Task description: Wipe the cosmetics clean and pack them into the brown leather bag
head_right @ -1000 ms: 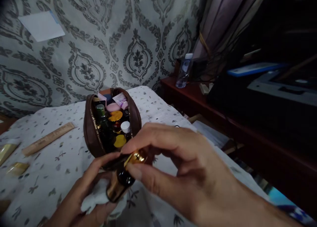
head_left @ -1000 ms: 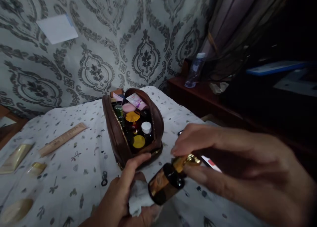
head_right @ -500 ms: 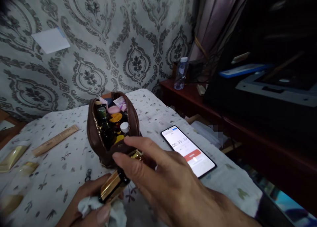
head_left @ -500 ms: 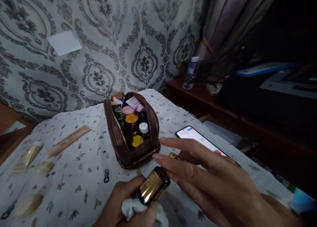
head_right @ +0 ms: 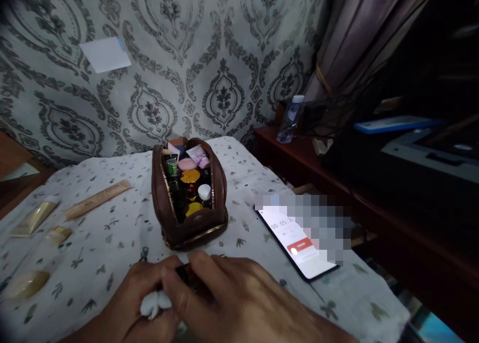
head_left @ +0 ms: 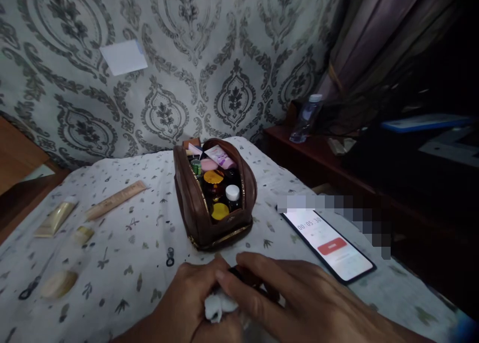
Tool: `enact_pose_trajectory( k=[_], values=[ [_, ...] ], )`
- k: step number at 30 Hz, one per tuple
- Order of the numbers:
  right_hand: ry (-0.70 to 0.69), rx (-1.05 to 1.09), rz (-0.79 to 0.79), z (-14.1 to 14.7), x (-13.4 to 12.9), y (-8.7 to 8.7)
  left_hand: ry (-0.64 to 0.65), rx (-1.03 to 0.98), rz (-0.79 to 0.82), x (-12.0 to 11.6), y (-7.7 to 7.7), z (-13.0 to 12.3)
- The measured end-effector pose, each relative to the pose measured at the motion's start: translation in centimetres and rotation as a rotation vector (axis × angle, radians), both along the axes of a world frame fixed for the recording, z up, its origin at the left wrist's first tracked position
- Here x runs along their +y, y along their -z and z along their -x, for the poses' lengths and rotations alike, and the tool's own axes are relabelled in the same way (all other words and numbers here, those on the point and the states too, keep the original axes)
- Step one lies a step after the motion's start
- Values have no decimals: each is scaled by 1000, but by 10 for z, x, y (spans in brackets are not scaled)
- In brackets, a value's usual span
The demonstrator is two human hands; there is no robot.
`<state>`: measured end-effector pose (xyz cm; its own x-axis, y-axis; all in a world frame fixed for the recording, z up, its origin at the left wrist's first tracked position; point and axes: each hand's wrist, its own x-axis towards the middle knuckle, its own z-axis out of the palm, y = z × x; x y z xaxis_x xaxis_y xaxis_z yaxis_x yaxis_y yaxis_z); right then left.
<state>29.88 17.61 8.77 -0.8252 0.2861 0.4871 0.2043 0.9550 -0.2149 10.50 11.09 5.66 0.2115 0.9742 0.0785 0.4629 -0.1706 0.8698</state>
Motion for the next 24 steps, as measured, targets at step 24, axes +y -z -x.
enact_pose_trajectory(
  k=[24],
  values=[
    [167, 396, 364, 51, 105, -23, -46, 1434, -746, 23, -17, 48]
  ],
)
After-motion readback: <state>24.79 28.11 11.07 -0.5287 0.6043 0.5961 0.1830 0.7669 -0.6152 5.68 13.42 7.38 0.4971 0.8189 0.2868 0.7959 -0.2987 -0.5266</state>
